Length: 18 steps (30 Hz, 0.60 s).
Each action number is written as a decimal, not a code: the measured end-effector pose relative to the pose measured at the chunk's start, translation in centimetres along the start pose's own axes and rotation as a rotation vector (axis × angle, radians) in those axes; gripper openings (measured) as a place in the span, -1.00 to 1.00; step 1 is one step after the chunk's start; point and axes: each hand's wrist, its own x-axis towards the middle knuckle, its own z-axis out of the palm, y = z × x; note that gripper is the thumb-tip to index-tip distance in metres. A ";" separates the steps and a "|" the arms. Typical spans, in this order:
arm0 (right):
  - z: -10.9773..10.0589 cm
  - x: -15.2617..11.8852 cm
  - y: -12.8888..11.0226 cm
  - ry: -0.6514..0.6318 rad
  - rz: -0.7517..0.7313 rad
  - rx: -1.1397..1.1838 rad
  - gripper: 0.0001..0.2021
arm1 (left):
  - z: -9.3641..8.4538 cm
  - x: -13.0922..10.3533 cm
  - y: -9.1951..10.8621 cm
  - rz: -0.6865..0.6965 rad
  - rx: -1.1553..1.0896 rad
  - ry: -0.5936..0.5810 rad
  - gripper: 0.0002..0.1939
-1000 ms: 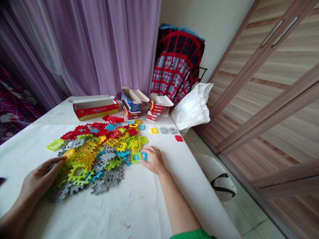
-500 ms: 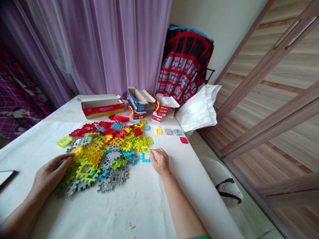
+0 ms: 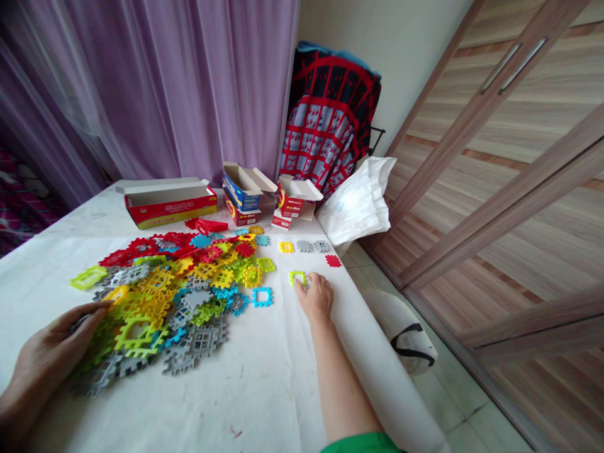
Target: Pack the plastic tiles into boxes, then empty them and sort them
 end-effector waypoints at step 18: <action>0.8 1.1 0.3 -0.077 0.152 0.027 -0.64 | 0.1 -0.1 0.1 -0.021 0.003 -0.010 -0.52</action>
